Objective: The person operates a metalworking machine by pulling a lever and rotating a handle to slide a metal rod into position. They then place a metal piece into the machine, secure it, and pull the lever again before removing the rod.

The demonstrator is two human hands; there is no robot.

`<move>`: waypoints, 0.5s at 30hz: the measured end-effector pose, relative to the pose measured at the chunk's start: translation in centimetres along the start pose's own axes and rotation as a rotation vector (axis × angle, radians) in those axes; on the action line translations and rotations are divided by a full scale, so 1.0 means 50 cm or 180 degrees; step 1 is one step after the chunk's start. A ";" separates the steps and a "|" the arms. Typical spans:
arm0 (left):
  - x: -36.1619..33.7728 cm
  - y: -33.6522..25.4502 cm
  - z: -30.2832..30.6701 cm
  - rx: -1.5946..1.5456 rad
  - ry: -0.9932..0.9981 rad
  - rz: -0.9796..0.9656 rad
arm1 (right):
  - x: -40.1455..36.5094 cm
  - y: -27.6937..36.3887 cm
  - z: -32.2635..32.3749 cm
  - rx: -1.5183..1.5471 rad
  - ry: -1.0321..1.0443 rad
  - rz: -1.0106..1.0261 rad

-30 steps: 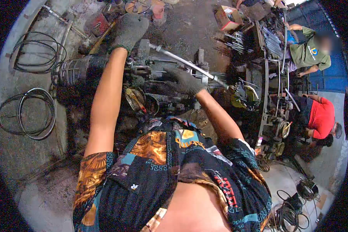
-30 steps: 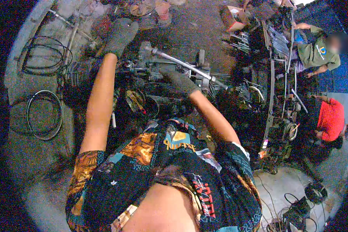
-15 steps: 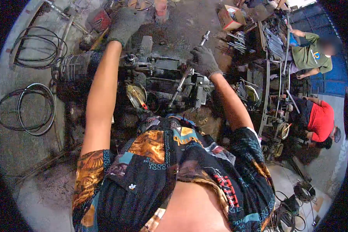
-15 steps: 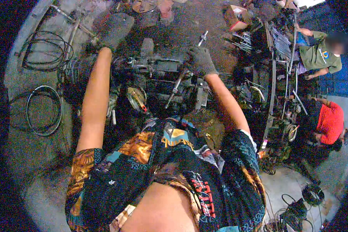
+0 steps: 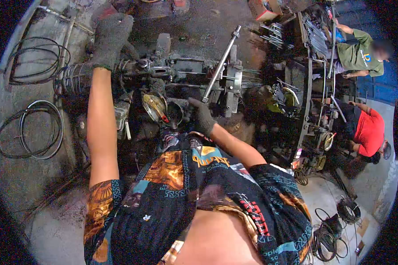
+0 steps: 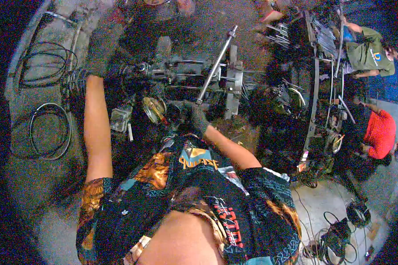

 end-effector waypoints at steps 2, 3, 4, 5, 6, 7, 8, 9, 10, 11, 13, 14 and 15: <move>-0.001 -0.010 0.005 0.0114 0.0133 -0.0073 | 0.041 0.013 0.007 -0.2845 -0.0688 0.2079; 0.001 -0.009 -0.001 -0.0223 0.0255 0.0301 | 0.065 0.012 0.002 -0.1804 -0.0617 0.1324; 0.003 -0.011 -0.011 -0.0563 0.0371 0.0660 | 0.051 0.040 -0.063 -0.0256 -0.0656 0.0692; 0.005 -0.033 -0.009 -0.0560 0.0391 0.0678 | 0.027 0.067 -0.135 0.1100 -0.0947 0.0298; -0.007 -0.057 0.003 -0.0861 0.0240 0.0863 | 0.076 0.066 -0.135 0.1302 -0.0072 0.0332; -0.006 -0.064 0.015 -0.1137 0.0082 0.0990 | 0.096 0.088 -0.176 0.1516 0.0842 0.0430; 0.001 -0.059 0.015 -0.1111 0.0096 0.0983 | 0.106 0.078 -0.146 0.1728 -0.0190 0.0439; -0.005 -0.053 0.021 -0.0975 -0.0180 0.0770 | 0.113 0.076 -0.142 0.1677 -0.0188 0.0400; -0.015 -0.050 0.020 -0.0859 -0.0395 0.0550 | 0.107 0.080 -0.132 0.0776 -0.0402 0.0739; -0.013 -0.051 0.016 -0.0759 -0.0588 0.0283 | 0.098 0.093 -0.126 -0.0103 -0.0611 0.1093; 0.015 -0.061 0.016 -0.0548 -0.1062 -0.0306 | 0.165 0.023 0.090 -0.1207 -0.0749 0.1290; 0.016 -0.047 -0.001 -0.0580 -0.1061 -0.0317 | 0.150 0.013 0.156 -0.2062 -0.0304 0.1116; 0.014 -0.005 -0.037 -0.1287 -0.0870 0.0176 | 0.137 0.011 0.181 -0.2935 0.0164 0.0922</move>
Point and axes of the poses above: each hand's wrist, its own x-axis towards the middle knuckle, its own z-axis out of the back of the hand, y = z × x, the point moved 6 cm from there along x, towards the middle knuckle, and after that the axes turned 10 degrees about -z, right-handed, at the moved point
